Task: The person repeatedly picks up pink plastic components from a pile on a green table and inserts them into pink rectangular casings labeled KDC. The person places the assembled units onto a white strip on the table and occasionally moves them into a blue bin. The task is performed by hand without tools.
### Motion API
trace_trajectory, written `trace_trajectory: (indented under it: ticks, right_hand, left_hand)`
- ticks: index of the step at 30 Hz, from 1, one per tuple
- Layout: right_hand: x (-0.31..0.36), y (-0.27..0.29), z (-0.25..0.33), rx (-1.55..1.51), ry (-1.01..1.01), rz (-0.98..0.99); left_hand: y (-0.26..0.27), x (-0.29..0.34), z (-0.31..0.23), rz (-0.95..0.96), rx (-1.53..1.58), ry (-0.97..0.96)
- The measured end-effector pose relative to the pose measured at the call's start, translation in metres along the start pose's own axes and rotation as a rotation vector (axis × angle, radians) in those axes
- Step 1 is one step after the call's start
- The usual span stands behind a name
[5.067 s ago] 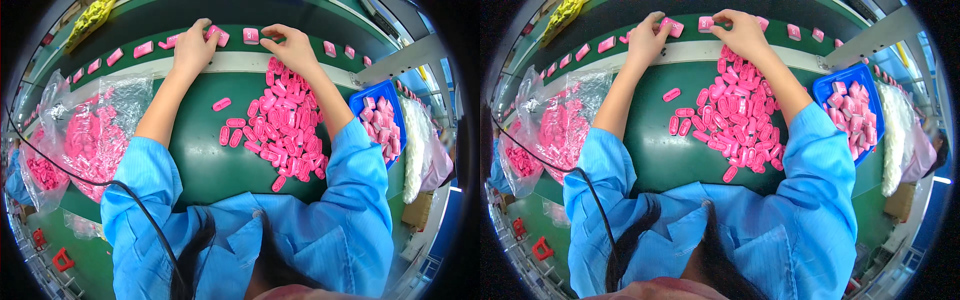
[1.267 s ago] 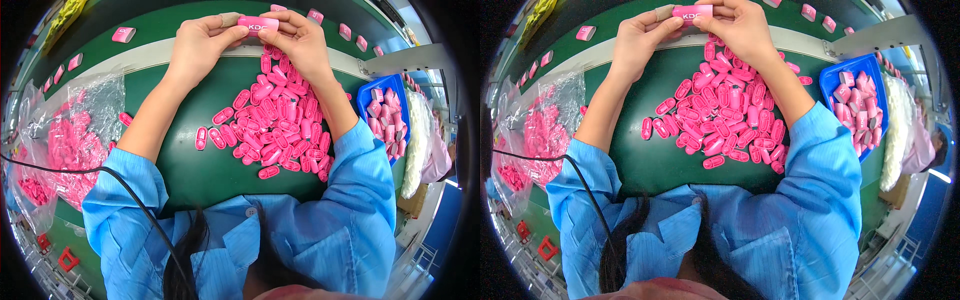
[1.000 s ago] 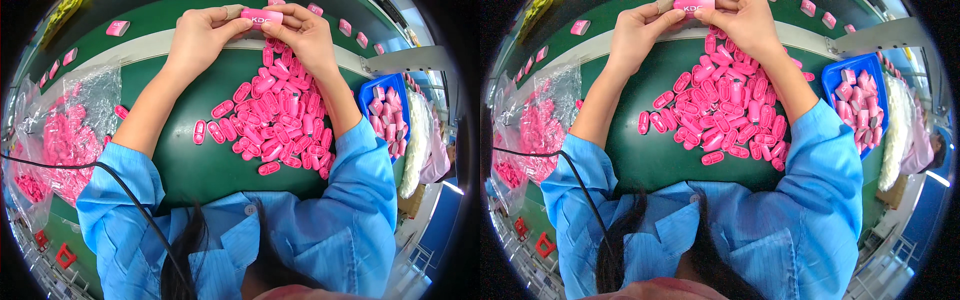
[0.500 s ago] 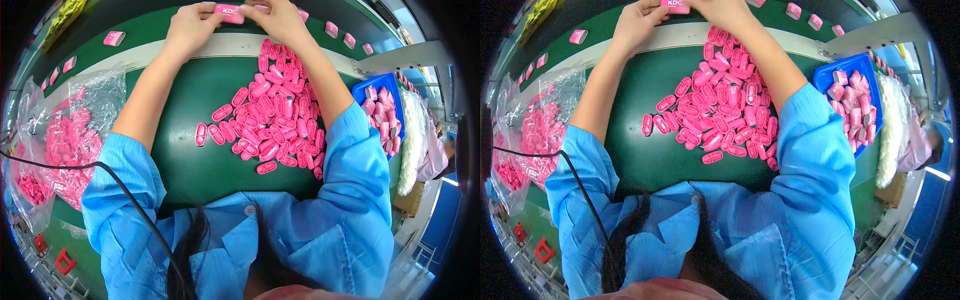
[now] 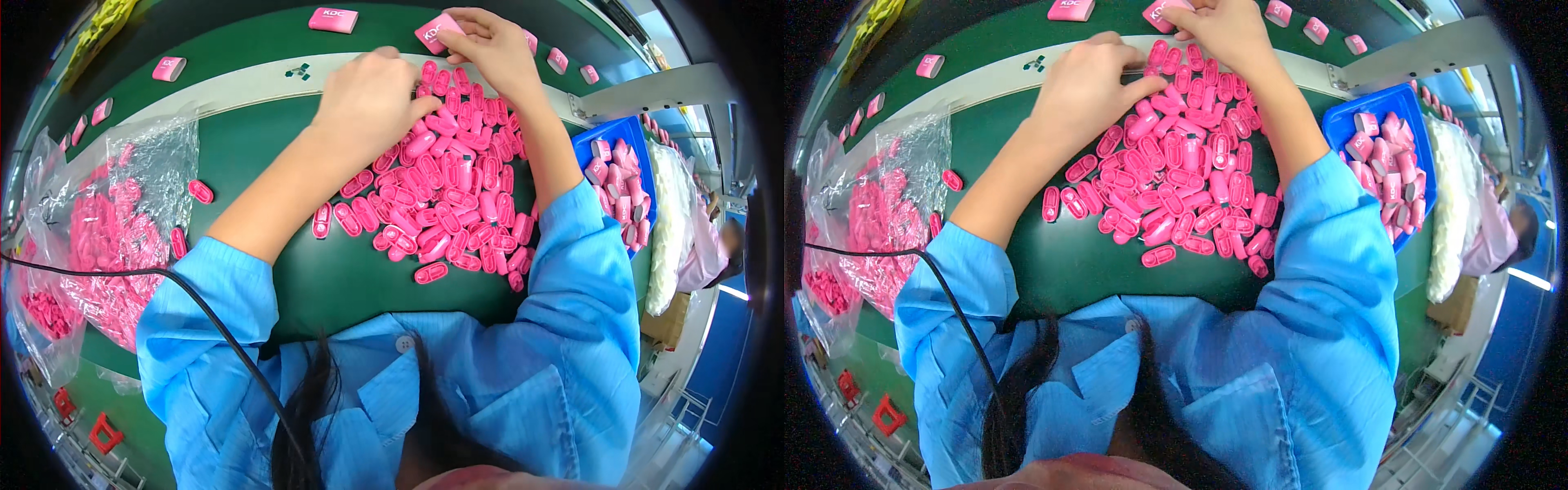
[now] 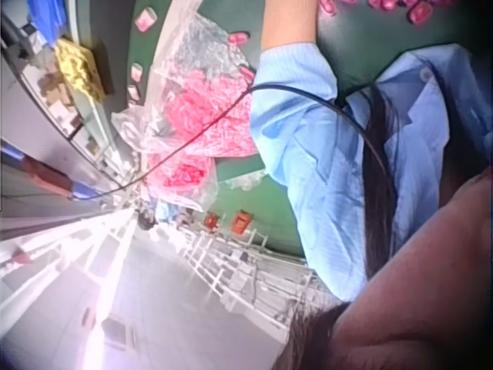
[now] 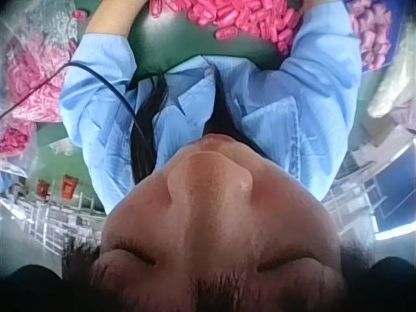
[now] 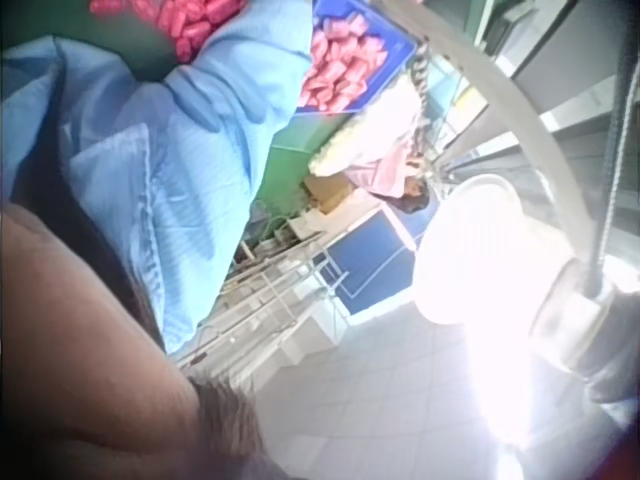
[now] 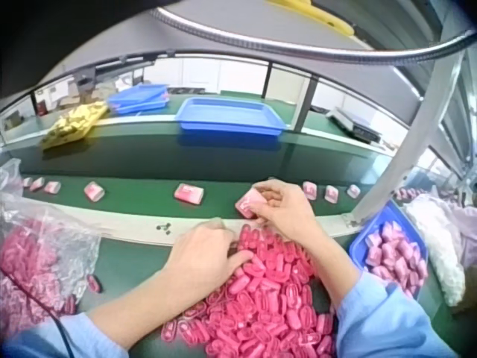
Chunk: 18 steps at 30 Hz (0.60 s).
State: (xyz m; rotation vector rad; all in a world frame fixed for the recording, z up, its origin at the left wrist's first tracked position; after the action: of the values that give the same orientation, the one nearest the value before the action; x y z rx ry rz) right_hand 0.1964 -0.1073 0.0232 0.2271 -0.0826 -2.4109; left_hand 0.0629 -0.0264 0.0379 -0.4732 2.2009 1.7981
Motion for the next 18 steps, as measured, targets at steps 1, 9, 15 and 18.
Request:
trace_trajectory:
  ticks: [1,9,15,18]
  right_hand:
    - [0.006,-0.001,0.002,-0.033,-0.053,0.019]
    - [0.034,-0.023,0.021,-0.358,-0.018,0.054]
    - [0.036,-0.021,0.01,-0.143,0.035,0.052]
    - [0.033,-0.017,-0.001,-0.26,-0.056,0.087]
  left_hand:
    - [-0.005,-0.001,-0.001,0.022,0.016,-0.005]
    - [-0.008,0.003,0.05,0.061,0.727,0.41]
    - [-0.017,0.005,0.052,0.061,1.217,0.436]
    - [-0.021,0.004,0.055,0.054,1.239,0.442]
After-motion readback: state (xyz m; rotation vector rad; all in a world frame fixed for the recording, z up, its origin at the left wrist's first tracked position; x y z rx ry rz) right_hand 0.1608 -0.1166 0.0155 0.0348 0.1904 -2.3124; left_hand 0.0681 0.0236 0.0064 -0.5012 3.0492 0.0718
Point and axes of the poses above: each hand's wrist, its own x-axis away from the middle knuckle, its own y-axis out of the back of the hand, z = x × y, the point moved 8 cm from there along -x, towards the middle knuckle, and after that the axes turned 12 degrees about -x, right-handed, at the moved point
